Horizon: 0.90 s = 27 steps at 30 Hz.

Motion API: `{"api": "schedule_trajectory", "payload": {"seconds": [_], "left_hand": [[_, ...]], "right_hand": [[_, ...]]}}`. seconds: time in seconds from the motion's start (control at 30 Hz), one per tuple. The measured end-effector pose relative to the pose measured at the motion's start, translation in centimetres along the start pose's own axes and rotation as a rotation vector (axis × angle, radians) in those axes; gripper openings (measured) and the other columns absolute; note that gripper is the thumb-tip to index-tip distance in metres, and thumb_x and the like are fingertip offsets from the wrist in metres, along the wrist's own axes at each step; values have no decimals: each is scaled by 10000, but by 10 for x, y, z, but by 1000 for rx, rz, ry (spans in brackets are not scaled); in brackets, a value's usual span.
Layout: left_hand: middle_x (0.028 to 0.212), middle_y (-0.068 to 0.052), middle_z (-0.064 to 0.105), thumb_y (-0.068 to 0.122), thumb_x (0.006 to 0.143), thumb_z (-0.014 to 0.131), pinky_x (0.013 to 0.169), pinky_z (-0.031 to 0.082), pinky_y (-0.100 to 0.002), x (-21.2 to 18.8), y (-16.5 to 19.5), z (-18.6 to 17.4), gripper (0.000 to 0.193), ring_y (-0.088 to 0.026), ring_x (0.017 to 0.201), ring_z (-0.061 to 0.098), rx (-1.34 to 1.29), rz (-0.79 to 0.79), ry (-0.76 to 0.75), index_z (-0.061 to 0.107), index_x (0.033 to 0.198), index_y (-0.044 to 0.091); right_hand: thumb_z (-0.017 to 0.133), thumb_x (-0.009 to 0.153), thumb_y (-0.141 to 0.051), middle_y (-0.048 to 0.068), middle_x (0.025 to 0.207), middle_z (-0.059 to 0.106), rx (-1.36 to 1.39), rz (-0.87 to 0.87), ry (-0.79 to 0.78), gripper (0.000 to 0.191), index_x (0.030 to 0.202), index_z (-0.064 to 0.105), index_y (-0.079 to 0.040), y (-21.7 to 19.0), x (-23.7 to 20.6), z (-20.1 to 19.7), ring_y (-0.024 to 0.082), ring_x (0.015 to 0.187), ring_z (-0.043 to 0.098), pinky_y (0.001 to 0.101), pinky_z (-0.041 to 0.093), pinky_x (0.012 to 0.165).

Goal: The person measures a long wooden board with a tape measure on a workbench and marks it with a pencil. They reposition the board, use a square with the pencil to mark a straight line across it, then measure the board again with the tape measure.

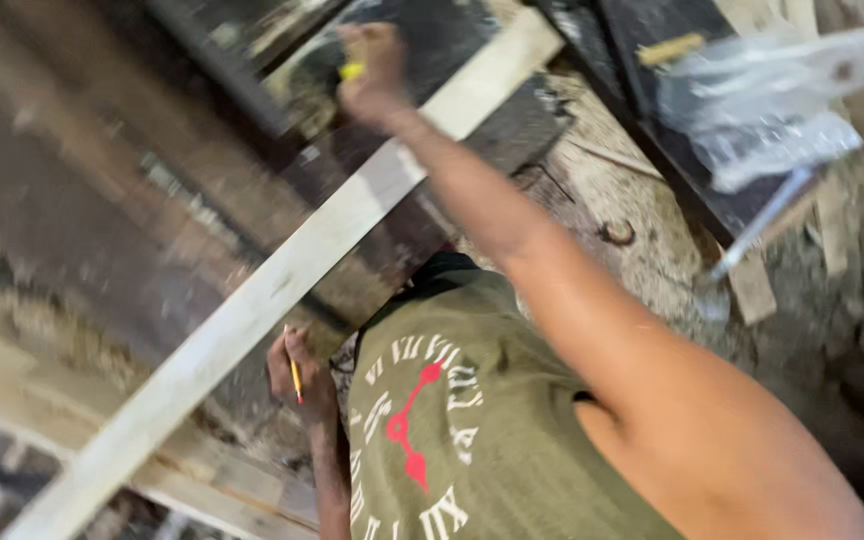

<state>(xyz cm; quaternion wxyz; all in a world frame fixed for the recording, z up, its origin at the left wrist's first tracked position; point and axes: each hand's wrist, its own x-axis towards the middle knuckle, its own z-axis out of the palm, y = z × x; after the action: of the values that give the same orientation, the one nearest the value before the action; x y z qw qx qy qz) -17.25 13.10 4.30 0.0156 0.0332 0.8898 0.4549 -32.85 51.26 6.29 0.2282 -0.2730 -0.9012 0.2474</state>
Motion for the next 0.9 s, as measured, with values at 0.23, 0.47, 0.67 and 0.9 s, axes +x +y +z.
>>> {"api": "schedule_trajectory", "payload": {"seconds": [0.23,0.47,0.67,0.9], "left_hand": [[1016,-142,738,228,1135,508,770,576,-337,-6,18,37,308,-209,854,714,-34,-42,-169,660,1189,-35],[969,-149,714,203,1143,471,765,591,-332,10,1,48,316,-210,845,709,-39,79,-166,632,1171,-67],[1154,-103,646,80,1066,573,835,569,-302,40,-13,71,159,-178,961,685,-651,91,-202,624,1165,-35],[1096,-73,710,106,1099,523,776,605,-281,57,26,90,161,-138,891,739,-251,131,-259,640,1148,7]], "right_hand": [[792,921,-316,220,1686,209,337,-212,-77,1043,1669,74,-202,77,-62,-62,422,1557,280,504,239,1294],[817,983,-294,117,1462,497,-651,875,618,688,1482,344,-263,304,-267,-261,300,1372,493,449,398,1175],[788,1002,-242,121,1368,546,-230,1487,192,547,1404,420,-205,380,-375,-348,277,1268,545,422,448,1105],[755,1024,-181,125,1259,604,71,1285,421,383,1313,508,-138,378,-405,-394,249,1148,604,392,506,1022]]}}
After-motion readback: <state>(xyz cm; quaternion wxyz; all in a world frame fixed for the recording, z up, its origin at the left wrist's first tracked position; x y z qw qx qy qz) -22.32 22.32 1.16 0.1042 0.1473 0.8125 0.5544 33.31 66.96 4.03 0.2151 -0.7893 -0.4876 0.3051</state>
